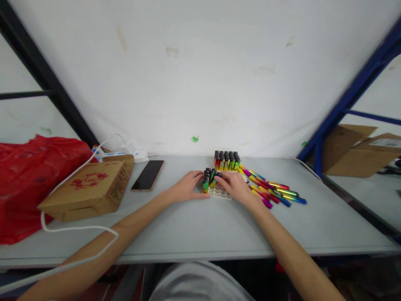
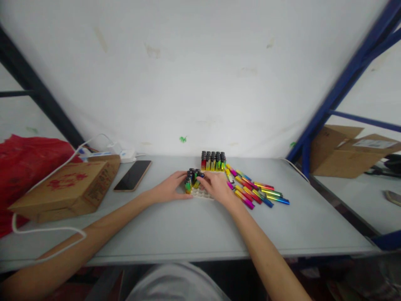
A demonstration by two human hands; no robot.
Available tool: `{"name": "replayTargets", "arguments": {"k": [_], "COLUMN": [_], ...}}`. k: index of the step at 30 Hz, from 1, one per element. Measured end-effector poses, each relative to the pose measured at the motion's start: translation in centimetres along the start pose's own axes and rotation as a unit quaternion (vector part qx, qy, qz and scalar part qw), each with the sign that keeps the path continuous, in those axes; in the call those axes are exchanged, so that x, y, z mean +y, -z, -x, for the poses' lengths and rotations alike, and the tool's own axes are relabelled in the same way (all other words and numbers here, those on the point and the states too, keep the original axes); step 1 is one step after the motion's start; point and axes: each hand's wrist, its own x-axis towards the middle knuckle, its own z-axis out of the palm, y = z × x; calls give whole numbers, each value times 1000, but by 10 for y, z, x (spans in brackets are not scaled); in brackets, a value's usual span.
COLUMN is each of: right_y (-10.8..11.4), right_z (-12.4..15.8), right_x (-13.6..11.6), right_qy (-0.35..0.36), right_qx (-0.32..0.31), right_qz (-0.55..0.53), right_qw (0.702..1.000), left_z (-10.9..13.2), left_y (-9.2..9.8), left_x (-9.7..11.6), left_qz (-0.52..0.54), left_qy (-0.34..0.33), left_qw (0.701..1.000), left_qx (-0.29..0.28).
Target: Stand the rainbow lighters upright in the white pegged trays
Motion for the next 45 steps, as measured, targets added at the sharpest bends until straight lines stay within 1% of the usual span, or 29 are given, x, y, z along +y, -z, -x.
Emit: {"name": "replayTargets", "arguments": {"k": [4, 6, 10, 14, 16, 18, 19, 21, 22, 24, 26, 29, 31, 33, 35, 37, 39, 40, 42, 45], "right_y": [-1, 0, -1, -5, -6, -3, 0, 10, 18, 35, 54, 78, 89, 95, 96, 95, 93, 92, 92, 93], "right_z": [-1, 0, 0, -1, -1, -1, -1, 0, 0, 1, 3, 9, 13, 15, 15, 13, 11, 10, 9, 8], "right_x": [5, 5, -2, -8, -8, -4, -1, 9, 17, 35, 57, 87, 101, 108, 111, 111, 110, 109, 107, 101], "right_qy": [45, 59, 49, 23, 29, 45, 50, 38, 21, -29, -85, -172, -223, -264, -290, -294, -276, -262, -240, -216], "right_qx": [-10, -25, -58, -52, -58, -65, -61, -20, 10, 66, 93, 98, 89, 70, 42, 21, 18, 32, 86, 177], "right_qz": [69, 97, 163, 253, 261, 237, 220, 197, 195, 217, 256, 310, 321, 309, 288, 277, 282, 285, 269, 198], "right_qw": [997, 993, 984, 966, 963, 968, 972, 980, 981, 973, 958, 930, 916, 911, 912, 915, 919, 921, 929, 940], "left_z": [-1, -1, -1, -1, -1, -1, -1, 0, 0, 0, 0, 0, 0, 0, 0, 1, 1, 1, 1, 1], "left_y": [-1, -1, -1, 0, 0, 0, 0, 0, 0, 0, 1, 2, 1, 1, 1, 0, 0, 0, 0, 1], "left_x": [-1, -2, -2, -1, -1, -2, -2, -2, -2, -2, -1, -1, -1, -2, -3, -4, -4, -4, -4, -3], "left_qz": [3, 5, -4, -6, 0, 5, 5, 0, -1, -2, 1, 2, -1, -2, -3, -7, -8, -7, -4, -4], "left_qy": [-2, 0, 4, 3, 0, -2, -2, 0, 2, 4, 3, 0, -3, -7, -11, -11, -8, -6, -6, -7], "left_qw": [1000, 1000, 1000, 1000, 1000, 1000, 1000, 1000, 1000, 1000, 1000, 1000, 1000, 1000, 1000, 1000, 1000, 1000, 1000, 1000], "left_qx": [-1, -1, -9, -12, -9, -5, -3, -3, -5, -9, -11, -8, -5, -2, 0, 0, -1, -1, 0, 0]}}
